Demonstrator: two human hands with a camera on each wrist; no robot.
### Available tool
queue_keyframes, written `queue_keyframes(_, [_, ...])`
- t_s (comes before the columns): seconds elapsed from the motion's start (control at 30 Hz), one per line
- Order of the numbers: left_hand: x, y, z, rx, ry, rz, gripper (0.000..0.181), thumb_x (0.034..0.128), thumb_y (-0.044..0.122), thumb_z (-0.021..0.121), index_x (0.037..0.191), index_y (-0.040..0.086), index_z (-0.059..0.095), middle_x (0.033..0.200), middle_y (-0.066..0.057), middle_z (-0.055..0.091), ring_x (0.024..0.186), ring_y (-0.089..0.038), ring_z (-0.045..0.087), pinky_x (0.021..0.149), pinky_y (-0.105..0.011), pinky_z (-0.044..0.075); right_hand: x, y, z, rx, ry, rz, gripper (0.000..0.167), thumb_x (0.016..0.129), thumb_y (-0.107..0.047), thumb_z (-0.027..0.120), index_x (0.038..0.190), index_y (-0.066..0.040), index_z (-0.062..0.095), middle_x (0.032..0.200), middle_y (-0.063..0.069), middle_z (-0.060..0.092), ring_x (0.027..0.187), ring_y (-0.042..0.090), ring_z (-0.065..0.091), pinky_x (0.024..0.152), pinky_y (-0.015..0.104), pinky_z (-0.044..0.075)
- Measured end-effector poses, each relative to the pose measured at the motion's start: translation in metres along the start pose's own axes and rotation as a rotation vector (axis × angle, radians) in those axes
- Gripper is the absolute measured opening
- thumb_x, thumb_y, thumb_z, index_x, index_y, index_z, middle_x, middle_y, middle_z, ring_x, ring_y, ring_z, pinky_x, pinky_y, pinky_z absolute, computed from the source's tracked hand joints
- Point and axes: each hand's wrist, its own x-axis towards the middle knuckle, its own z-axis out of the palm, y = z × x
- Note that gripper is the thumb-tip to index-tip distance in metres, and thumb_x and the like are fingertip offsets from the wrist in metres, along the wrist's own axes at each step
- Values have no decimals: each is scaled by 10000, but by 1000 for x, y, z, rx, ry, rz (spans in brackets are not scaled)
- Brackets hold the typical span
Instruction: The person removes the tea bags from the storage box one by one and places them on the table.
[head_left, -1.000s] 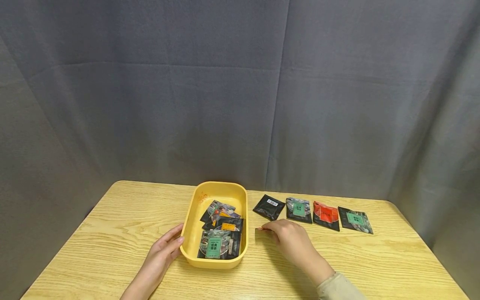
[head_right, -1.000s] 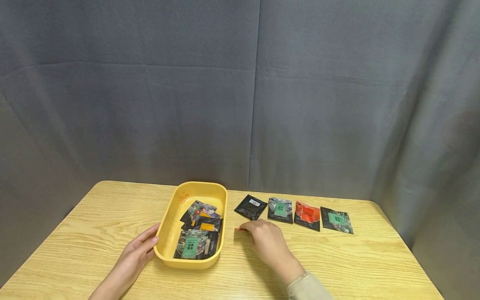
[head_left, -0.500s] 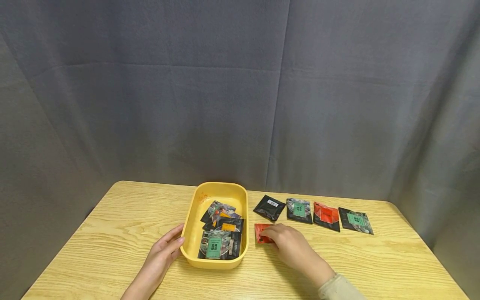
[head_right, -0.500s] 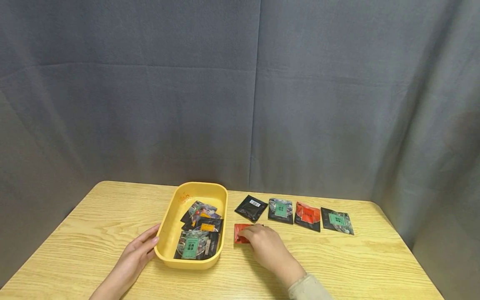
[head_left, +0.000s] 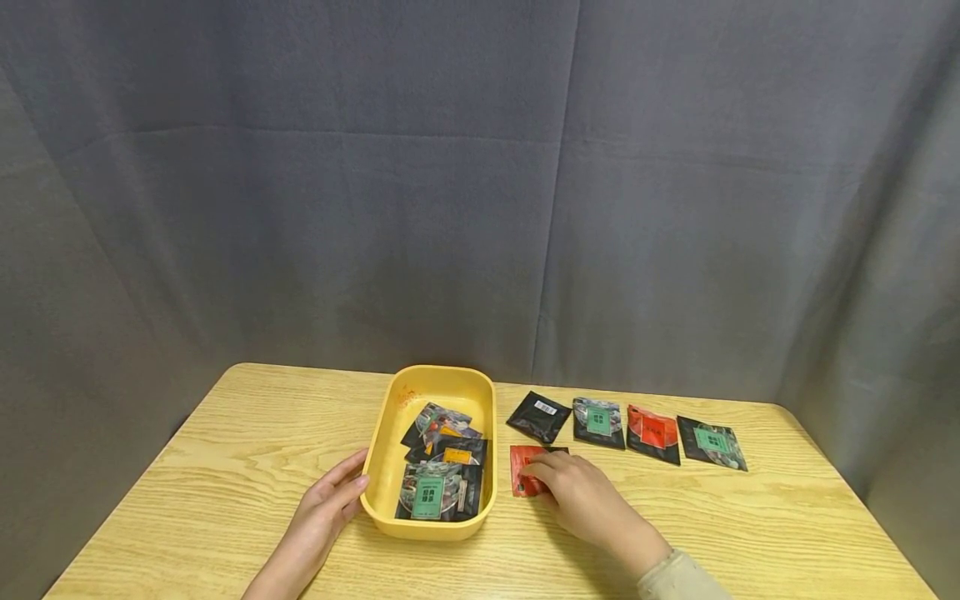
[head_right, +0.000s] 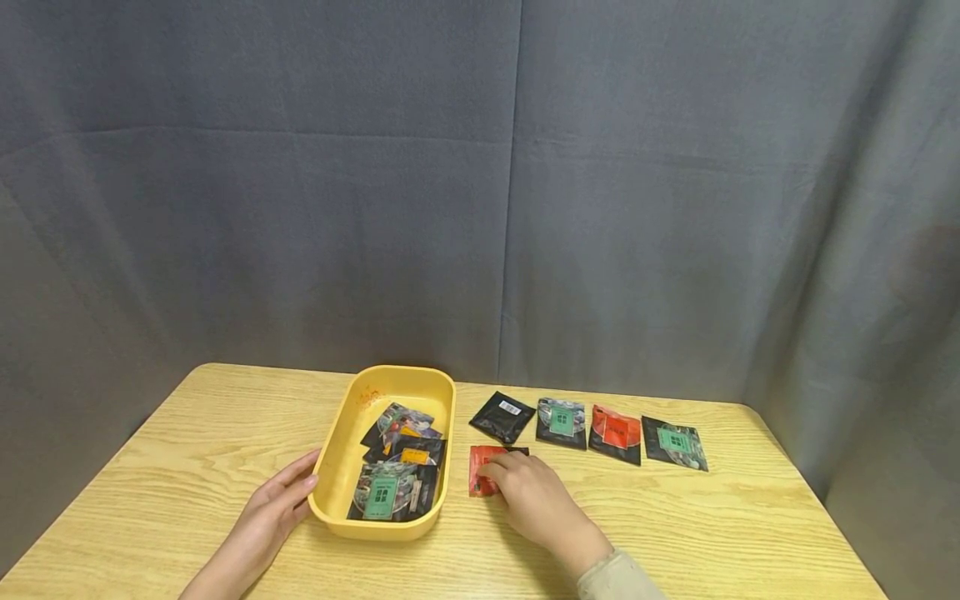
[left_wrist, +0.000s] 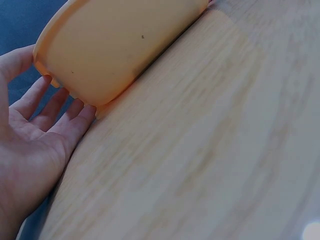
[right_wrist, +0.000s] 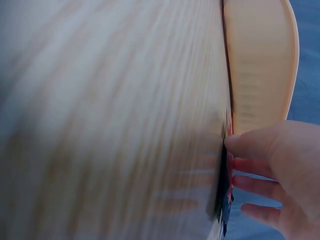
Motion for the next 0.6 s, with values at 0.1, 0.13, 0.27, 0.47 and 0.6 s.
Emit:
queue_keyframes(0.1, [0,0,0,-9,6,-11,568,997,125,557,1488,-68,348,1509,-239,364,1181,-96,558,948,-236,489,0,0,0,-3,7,-1,321,821,-37,783,1128,-103,716,1100,29,688,1005,206,636,890,392,533])
queue_keyframes(0.13, [0,0,0,-14,10,-16,564,995,122,559,1487,-65,353,1508,-235,368,1184,-99,558,948,-239,490,0,0,0,-6,11,-1,317,822,-41,784,1124,-104,715,1093,25,688,1000,203,635,887,390,533])
queue_keyframes(0.27, [0,0,0,-5,7,-19,568,1000,130,553,1491,-64,345,1511,-239,365,1201,-119,547,955,-247,486,1,0,-1,-15,31,-1,287,831,-74,784,1108,-115,715,1070,14,690,984,194,638,888,388,531])
queue_keyframes(0.47, [0,0,-1,1,0,-15,569,1000,128,548,1494,-64,339,1518,-235,355,1201,-98,543,963,-247,479,6,-2,-8,-4,58,-5,292,827,-84,785,1108,-126,717,1112,16,694,1032,205,650,914,386,529])
queue_keyframes(0.6, [0,1,0,-2,5,-16,567,996,128,554,1489,-62,349,1513,-234,363,1183,-84,552,950,-237,483,10,-6,-16,19,111,-27,320,809,-51,791,1112,-124,720,1130,23,696,1040,207,650,914,385,531])
